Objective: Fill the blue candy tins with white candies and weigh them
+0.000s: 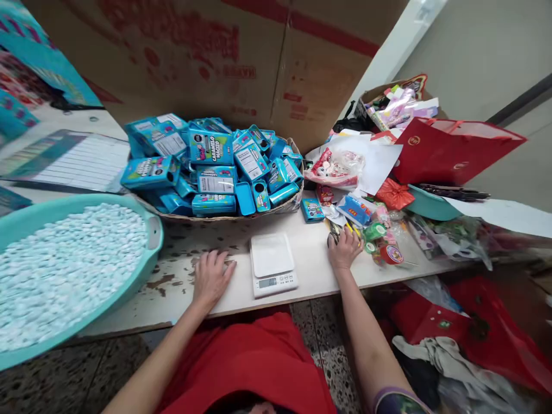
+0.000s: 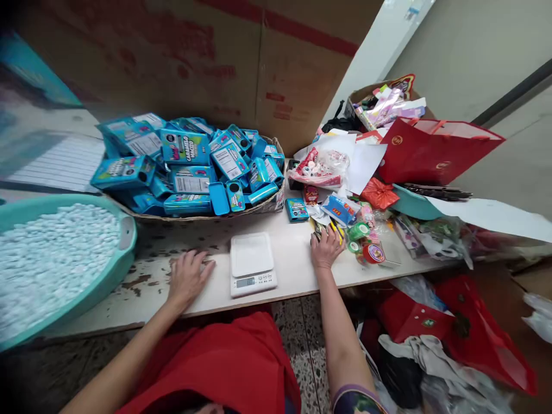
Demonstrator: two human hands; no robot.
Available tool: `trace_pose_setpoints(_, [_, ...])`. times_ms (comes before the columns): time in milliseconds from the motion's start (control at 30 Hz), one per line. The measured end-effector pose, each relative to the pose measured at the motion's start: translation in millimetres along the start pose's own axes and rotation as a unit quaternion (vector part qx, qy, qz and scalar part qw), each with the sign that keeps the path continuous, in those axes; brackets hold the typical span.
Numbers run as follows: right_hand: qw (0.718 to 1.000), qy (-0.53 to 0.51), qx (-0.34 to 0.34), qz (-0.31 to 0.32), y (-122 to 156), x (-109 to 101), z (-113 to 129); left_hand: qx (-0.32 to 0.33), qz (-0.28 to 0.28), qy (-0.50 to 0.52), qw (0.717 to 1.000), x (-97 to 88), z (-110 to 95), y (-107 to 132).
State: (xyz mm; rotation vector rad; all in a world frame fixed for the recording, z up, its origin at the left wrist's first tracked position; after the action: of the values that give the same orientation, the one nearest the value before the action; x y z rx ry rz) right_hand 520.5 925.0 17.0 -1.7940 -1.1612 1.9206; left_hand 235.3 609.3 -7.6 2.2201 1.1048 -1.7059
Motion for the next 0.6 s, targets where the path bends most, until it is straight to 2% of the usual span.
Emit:
trace_pose_setpoints(200, [0.999, -0.045, -0.021, 0.016, -4.9, 9.3, 0.0, -0.005, 0.005, 0.009, 1.000, -0.5, -3.6, -1.2])
trace_pose_setpoints(300, [0.994, -0.098, -0.038, -0.009, 1.4, -6.5, 5.8, -0.010, 0.009, 0.011, 1.000, -0.6, -4.7, -1.3])
trace_pose_setpoints(400, [0.976, -0.192, -0.100, -0.035, 28.3, -50.6, 33.2, -0.017, 0.015, 0.015, 1.000, -0.9, -5.7, -1.8])
trace_pose_setpoints(533, [0.916, -0.349, -0.198, -0.024, 88.5, -126.2, 82.0, -0.018, 0.028, 0.000, 0.999, 0.3, -8.2, -2.3])
trace_pose_setpoints(600, [0.886, -0.388, -0.255, 0.000, 115.7, -153.7, 102.9, -0.022, 0.031, -0.005, 0.999, 0.7, -8.4, -2.8])
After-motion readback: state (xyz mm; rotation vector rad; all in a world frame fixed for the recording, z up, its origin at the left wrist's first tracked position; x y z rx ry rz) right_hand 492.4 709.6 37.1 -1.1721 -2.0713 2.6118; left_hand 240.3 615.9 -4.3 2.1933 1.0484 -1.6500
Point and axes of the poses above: each hand's wrist, its own y-axis away from the middle knuckle, its own x-axis out of the palm, z = x × y, the point moved 9 cm from there along -y, towards the middle knuckle, and after that the axes turned 10 degrees about y, right-handed, at the moved point
